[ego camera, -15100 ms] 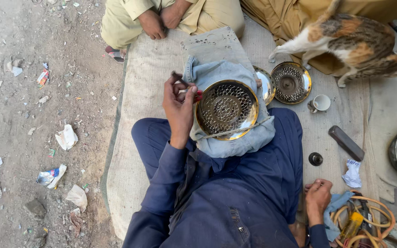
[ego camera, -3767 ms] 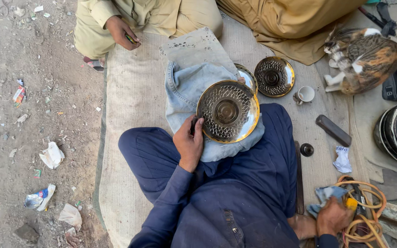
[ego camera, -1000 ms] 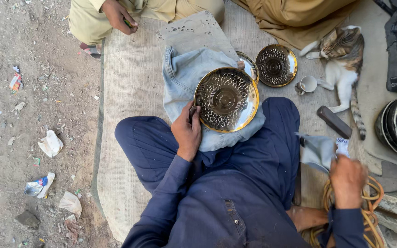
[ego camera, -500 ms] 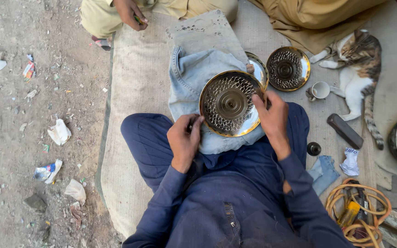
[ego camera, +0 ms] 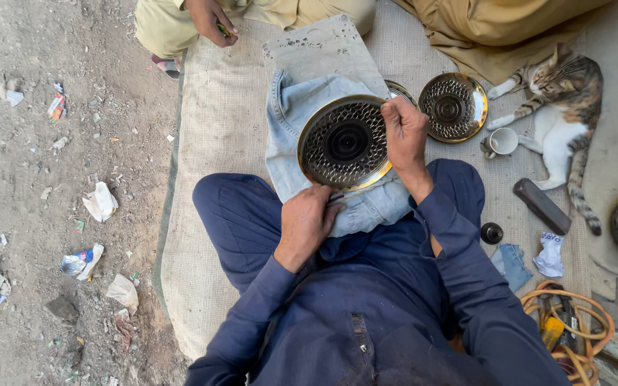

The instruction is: The person sits cross-legged with a decorative brass plate resting on a cloth pad on their lap. They hold a punch against the plate's patterned surface and strike it with a wooden mallet, working around the design, occasionally repositioning the plate and wiping it with a cloth.

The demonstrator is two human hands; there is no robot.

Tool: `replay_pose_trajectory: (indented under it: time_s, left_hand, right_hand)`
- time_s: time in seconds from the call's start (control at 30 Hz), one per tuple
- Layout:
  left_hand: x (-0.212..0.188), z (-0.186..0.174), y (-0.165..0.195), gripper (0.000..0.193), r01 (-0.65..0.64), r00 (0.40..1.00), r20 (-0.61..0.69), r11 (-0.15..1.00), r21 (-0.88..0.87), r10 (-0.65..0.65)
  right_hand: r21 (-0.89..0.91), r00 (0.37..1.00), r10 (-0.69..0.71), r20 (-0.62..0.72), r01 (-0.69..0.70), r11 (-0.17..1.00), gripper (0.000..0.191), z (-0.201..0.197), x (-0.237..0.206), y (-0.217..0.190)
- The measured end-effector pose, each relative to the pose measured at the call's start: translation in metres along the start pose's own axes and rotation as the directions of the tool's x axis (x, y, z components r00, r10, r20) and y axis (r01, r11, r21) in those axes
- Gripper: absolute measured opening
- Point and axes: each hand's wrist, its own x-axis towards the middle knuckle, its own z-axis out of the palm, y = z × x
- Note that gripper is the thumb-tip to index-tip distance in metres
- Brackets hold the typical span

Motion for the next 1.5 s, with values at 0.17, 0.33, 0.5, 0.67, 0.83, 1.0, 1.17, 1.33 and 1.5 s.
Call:
replay_pose_trajectory:
  time_s: [0.17, 0.33, 0.5, 0.67, 0.83, 1.0, 1.17, 1.33, 1.5]
  left_hand:
    - [-0.009, 0.003, 0.006, 0.018, 0.014, 0.989, -0.148, 0.997, -0.081, -0.026]
    - [0.002, -0.006, 0.008, 0.021, -0.03, 0.98, -0.195, 1.0, 0.007, 0.031]
    - [0.01, -0.028, 0.003, 0.029, -0.048, 0.967, -0.254, 0.974, -0.219, -0.009]
    - [-0.006, -0.034, -0.035, 0.027, 0.267, 0.855, -0.325, 0.88, -0.393, -0.405]
    - [-0.045, -0.031, -0.105, 0.035, 0.431, 0.82, -0.405, 0.902, -0.026, -0.403]
    - [-0.074, -0.03, -0.142, 0.043, 0.519, 0.808, -0.403, 0.844, 0.138, -0.43]
    - [-0.046, -0.034, -0.109, 0.029, 0.415, 0.78, -0.417, 0.884, -0.216, -0.468]
    - [0.022, -0.038, -0.045, 0.021, 0.12, 0.857, -0.463, 0.961, -0.249, -0.227]
    - [0.097, -0.03, -0.014, 0.03, -0.176, 0.882, -0.451, 0.983, -0.049, 0.135]
  right_hand:
    - [-0.109, 0.984, -0.044, 0.175, 0.064, 0.992, 0.034, -0.006, -0.006, 0.004]
    - [-0.428, 0.94, 0.027, 0.34, 0.129, 0.895, 0.027, -0.009, -0.006, -0.004]
    - [-0.637, 0.886, 0.219, 0.408, 0.104, 0.764, 0.039, -0.027, -0.025, -0.015]
    - [-0.464, 0.991, 0.135, -0.013, -0.126, 0.877, 0.031, -0.085, -0.089, 0.004]
    - [-0.547, 0.831, 0.468, -0.301, -0.552, 0.629, 0.03, -0.156, -0.202, 0.024]
    - [-0.784, 0.619, 0.754, -0.217, -0.571, 0.243, 0.044, -0.172, -0.293, 0.001]
    - [-0.818, 0.676, 0.694, -0.248, -0.53, 0.224, 0.047, -0.157, -0.304, -0.016]
    - [-0.682, 0.589, 0.719, -0.368, -0.697, 0.222, 0.037, -0.158, -0.279, -0.024]
    - [-0.852, 0.751, 0.581, -0.315, -0.493, 0.176, 0.055, -0.151, -0.272, -0.03]
